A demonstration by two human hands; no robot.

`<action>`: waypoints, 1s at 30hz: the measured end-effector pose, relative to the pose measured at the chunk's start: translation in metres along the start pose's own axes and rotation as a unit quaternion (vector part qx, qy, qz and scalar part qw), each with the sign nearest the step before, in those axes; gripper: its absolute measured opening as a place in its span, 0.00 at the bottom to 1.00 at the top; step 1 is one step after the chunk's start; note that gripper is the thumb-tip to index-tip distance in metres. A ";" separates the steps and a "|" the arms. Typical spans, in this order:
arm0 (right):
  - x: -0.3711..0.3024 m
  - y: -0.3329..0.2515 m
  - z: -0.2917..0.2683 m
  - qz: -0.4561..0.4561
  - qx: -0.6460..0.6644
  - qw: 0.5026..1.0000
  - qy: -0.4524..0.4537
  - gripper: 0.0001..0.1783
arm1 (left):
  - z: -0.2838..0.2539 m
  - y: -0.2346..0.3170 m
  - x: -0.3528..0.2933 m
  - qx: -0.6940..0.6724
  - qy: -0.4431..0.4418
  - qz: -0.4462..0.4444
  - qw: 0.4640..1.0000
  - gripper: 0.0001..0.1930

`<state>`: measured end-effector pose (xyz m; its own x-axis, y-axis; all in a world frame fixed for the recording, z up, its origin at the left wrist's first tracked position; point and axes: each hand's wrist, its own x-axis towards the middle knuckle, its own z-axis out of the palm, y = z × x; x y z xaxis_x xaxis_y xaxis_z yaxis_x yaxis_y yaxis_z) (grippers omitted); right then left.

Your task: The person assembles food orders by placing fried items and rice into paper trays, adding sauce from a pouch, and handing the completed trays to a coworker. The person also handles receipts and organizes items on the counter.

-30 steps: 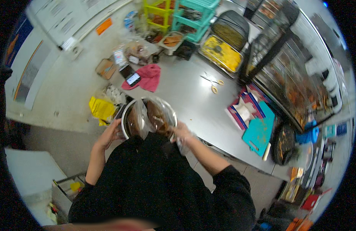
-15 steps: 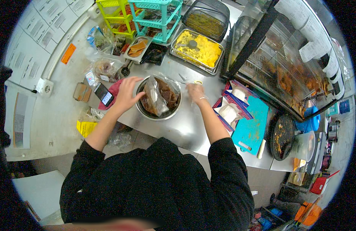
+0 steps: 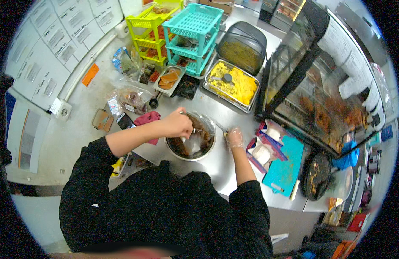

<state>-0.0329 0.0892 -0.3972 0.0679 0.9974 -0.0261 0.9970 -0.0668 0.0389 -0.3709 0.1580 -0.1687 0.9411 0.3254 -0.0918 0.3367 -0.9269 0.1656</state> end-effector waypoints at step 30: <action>-0.125 0.010 -0.157 0.093 0.385 0.914 -0.089 0.41 | -0.138 -0.087 0.080 -0.015 0.232 0.056 0.971 0.08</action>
<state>-0.0375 -0.0319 -0.2367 0.1756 0.9509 -0.2547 0.6936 -0.3032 -0.6535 -0.3205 0.2908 -0.0551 0.8824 0.2792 0.3786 0.2260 -0.9575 0.1793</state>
